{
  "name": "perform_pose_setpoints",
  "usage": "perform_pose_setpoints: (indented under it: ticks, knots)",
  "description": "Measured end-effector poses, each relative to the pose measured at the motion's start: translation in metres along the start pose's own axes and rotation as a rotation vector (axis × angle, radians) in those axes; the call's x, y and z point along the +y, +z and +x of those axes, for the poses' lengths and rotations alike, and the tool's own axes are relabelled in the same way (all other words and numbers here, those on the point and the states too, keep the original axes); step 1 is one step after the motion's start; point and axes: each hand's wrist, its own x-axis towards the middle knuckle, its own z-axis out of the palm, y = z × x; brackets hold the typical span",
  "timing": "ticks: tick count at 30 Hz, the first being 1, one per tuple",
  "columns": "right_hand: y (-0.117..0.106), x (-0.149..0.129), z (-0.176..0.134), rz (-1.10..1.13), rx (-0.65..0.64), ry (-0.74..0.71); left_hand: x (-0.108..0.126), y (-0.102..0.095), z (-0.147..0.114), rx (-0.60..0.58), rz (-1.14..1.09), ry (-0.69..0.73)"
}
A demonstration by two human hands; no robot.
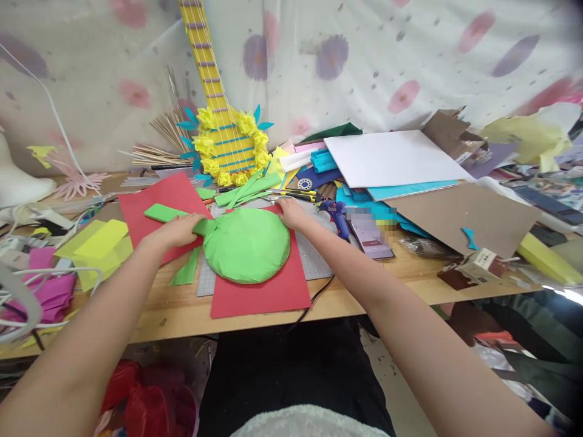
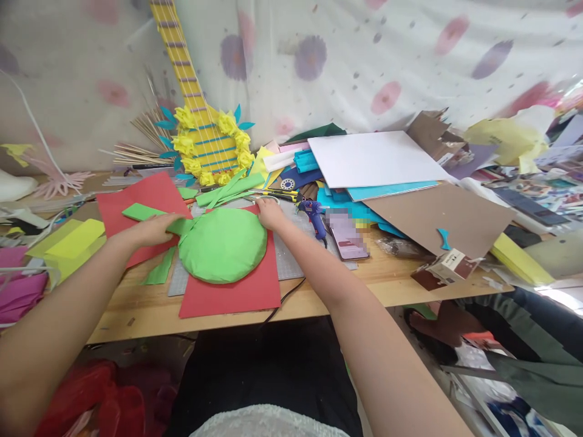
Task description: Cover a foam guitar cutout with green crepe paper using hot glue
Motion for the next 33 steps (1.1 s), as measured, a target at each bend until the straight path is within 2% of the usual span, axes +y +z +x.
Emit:
perform_pose_setpoints:
  ticks: [4,9,12,15,20,26,33]
  knots:
    - [0.003,-0.004,0.008,-0.052,-0.033,-0.066,-0.013,-0.007,-0.005,0.015,0.028,0.080]
    - [0.005,-0.003,0.016,-0.177,-0.068,-0.078,-0.011,-0.029,-0.009,0.014,0.059,0.026]
    - [0.003,-0.002,0.027,-0.246,-0.108,-0.059,-0.009,-0.035,-0.009,-0.127,0.048,-0.025]
    - [-0.001,-0.002,0.041,-0.266,-0.157,-0.066,-0.008,-0.032,-0.010,-0.296,-0.009,-0.068]
    - [-0.005,-0.008,0.058,-0.254,-0.152,-0.037,-0.010,-0.018,-0.009,-0.412,-0.166,-0.003]
    - [-0.002,-0.009,0.070,-0.230,-0.093,-0.024,-0.011,-0.001,-0.005,-0.276,-0.086,-0.074]
    - [0.000,-0.008,0.084,-0.204,-0.046,-0.110,-0.010,0.019,0.005,-0.209,-0.066,-0.149]
